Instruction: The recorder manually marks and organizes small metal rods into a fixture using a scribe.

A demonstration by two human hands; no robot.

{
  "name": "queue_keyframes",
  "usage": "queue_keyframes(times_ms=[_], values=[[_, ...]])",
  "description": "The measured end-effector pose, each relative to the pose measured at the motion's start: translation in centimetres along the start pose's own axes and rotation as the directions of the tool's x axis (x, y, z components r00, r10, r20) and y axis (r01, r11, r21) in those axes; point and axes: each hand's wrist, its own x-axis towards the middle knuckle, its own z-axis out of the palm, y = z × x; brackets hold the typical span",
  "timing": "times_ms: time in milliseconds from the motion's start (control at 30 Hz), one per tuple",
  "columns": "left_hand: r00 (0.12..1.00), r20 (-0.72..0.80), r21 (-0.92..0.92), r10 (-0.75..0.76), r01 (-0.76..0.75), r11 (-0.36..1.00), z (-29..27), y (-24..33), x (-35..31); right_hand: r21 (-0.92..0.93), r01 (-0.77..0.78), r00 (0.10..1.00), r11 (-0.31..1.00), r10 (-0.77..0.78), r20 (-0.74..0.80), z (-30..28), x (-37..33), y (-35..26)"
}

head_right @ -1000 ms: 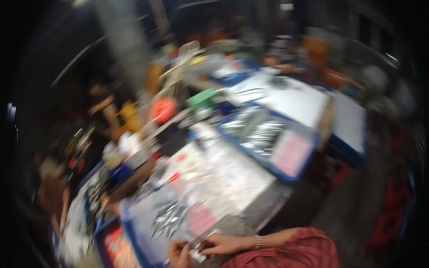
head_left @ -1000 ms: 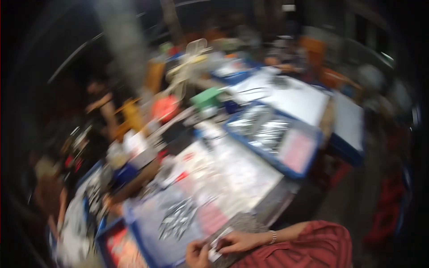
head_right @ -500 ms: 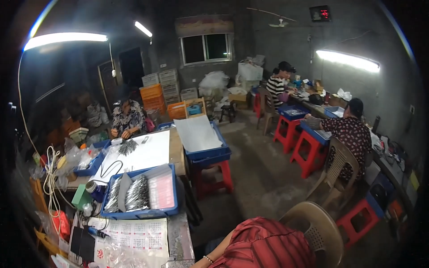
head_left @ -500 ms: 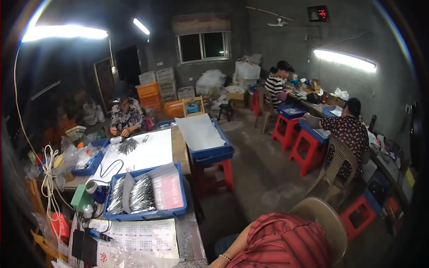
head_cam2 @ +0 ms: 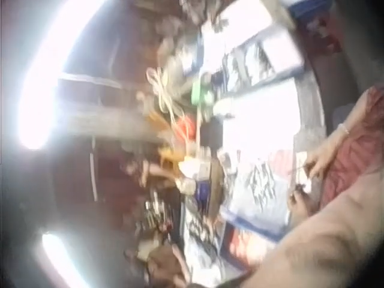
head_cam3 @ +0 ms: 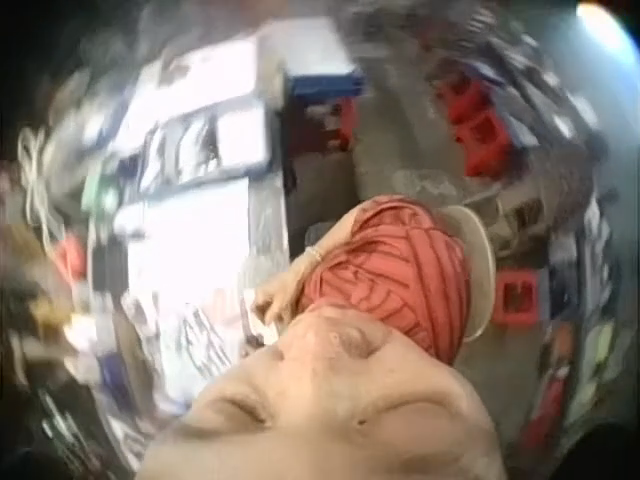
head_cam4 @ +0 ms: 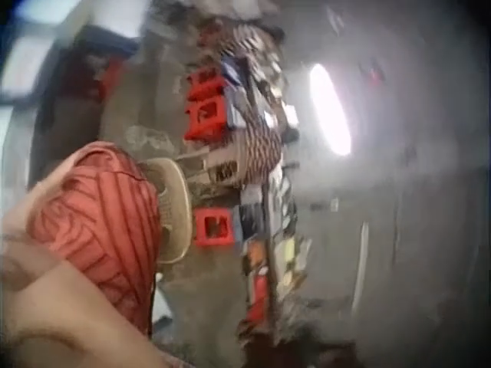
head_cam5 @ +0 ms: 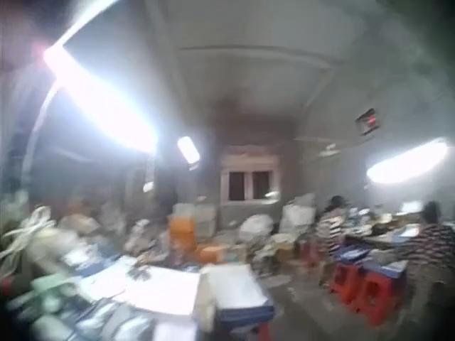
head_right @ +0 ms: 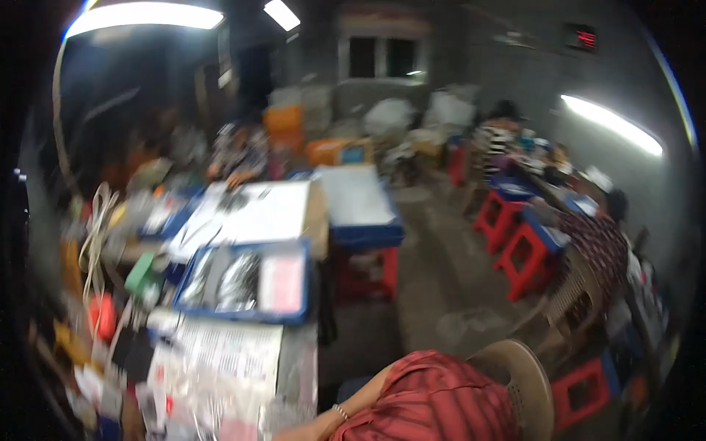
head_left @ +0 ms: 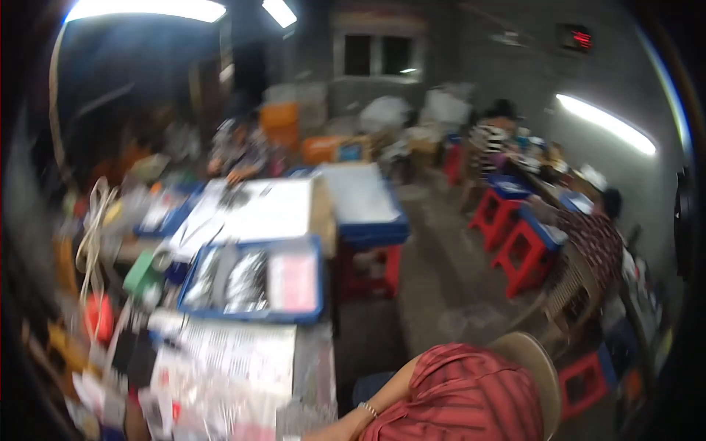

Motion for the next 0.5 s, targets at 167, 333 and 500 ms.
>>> queue_keyframes(times_ms=[167,333,500], values=[[-0.36,-0.669,-0.726,-0.65,0.506,0.466,1.2,7.0,12.8,-0.354,-0.051,0.986,0.934,-0.009,-0.167,-3.2,1.2,-3.6],[-0.375,-0.709,-0.689,-0.598,0.551,0.471,0.8,7.4,14.5,-0.202,-0.168,0.939,0.965,0.094,-0.331,-6.6,3.2,-5.3],[-0.474,-0.687,-0.724,-0.55,0.507,0.467,0.7,8.6,14.3,-0.483,-0.052,0.93,0.874,-0.133,-0.341,-8.5,8.7,-4.3]])
